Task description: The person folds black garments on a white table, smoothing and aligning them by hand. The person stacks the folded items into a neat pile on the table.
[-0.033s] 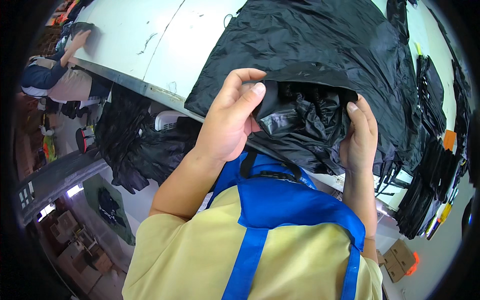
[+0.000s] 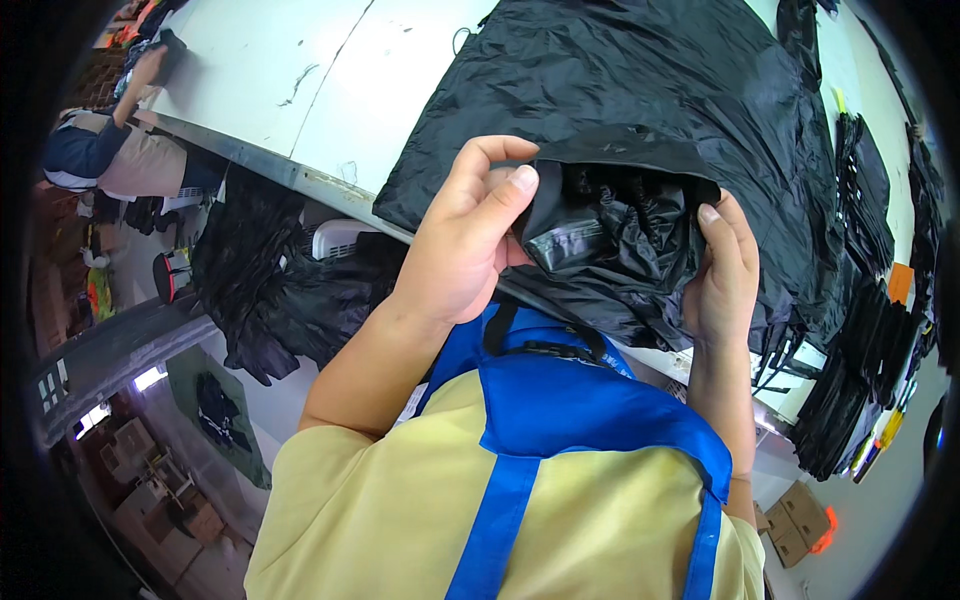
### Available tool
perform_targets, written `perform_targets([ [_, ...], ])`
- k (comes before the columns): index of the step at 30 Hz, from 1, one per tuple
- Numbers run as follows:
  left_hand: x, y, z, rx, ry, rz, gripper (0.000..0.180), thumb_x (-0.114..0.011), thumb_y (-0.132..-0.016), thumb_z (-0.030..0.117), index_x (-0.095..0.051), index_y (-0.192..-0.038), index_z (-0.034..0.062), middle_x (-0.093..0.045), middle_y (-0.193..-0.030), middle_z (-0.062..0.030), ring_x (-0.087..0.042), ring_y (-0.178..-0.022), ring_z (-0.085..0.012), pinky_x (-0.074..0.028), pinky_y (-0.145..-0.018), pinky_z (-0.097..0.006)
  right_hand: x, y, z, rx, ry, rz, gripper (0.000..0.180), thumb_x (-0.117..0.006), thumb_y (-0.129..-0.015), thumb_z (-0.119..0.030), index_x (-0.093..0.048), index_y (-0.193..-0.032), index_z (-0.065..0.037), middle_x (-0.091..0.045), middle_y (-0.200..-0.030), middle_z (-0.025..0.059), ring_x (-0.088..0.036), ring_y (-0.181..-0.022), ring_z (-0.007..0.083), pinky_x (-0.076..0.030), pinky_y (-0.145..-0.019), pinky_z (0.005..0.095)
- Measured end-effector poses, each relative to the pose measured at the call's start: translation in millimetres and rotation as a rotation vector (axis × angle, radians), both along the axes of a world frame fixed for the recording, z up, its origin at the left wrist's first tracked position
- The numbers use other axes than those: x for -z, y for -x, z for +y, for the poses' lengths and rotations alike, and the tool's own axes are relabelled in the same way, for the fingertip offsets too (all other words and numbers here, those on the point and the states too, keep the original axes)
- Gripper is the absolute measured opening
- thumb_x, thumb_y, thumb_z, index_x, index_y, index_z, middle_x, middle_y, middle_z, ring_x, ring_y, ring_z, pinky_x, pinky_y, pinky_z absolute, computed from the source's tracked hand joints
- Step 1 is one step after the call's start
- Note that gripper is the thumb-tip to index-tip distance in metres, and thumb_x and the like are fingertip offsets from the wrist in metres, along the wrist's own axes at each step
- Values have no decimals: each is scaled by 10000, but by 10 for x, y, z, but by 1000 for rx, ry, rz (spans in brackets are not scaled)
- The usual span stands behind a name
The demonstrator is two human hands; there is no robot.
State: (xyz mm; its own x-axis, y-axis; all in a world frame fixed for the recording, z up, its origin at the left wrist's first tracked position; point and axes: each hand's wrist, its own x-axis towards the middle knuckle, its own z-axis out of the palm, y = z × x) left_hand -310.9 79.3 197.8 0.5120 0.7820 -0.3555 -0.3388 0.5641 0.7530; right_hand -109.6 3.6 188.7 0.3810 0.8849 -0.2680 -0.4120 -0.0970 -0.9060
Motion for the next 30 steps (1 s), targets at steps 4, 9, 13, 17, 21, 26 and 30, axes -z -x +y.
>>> perform_targets([
  [4,-19,1,-32,6,-108,-5,319,-452,-947,62,-401,-1261,45,-553,-1084,-96,-610,-913,-147,-570,-735,-312,86,-37,7,12,4,-42,162,-480,-924,-36,-543,-1066,7,-635,-922,58,-575,-821,67,-442,-751,193],
  [9,40,132,-23,120,-245,53,329,-572,-885,30,-512,-1207,7,-503,-1065,-40,-608,-824,-108,-541,-699,-238,107,29,90,104,11,-134,183,-515,-914,-36,-516,-1094,-3,-568,-801,-9,-481,-686,20,-371,-628,160],
  [13,17,188,-49,95,-209,92,488,-672,-786,-22,-487,-1235,-63,-543,-1101,-79,-615,-903,-146,-537,-737,-240,220,-13,27,33,-6,-182,227,-532,-916,-65,-488,-1132,-10,-507,-722,-46,-457,-664,9,-358,-604,161],
  [17,163,312,123,-9,-343,544,585,-667,-758,-77,-451,-1300,-39,-551,-1084,-87,-602,-807,-109,-542,-641,-218,472,2,-113,75,-153,-191,297,-567,-892,-86,-466,-1164,-20,-529,-1000,61,-559,-951,125,-460,-822,279],
  [21,816,742,442,99,-184,841,571,-639,-756,-56,-463,-1299,-43,-539,-1056,-103,-543,-641,-91,-485,-475,-232,1218,-300,-744,-273,275,-1293,933,-805,-657,-306,-289,-1391,-52,-319,-1398,222,-308,-1305,413,-292,-1043,550],
  [26,1370,1036,777,476,-296,1204,549,-646,-763,102,-507,-1275,-34,-452,-1175,-177,-612,-772,-248,-520,-559,-308,1400,-316,-1229,-569,811,-1408,1262,-863,-497,-440,-138,-1477,-114,-38,-1530,207,-19,-1386,483,-135,-972,748],
  [30,1114,800,854,216,-687,1326,532,-682,-775,280,-548,-1220,22,-521,-1106,-214,-587,-928,-355,-484,-804,-397,1464,-275,-1334,-547,760,-1496,1191,-826,-515,-484,-214,-1461,-97,-59,-1530,209,-27,-1390,472,-99,-984,740],
])
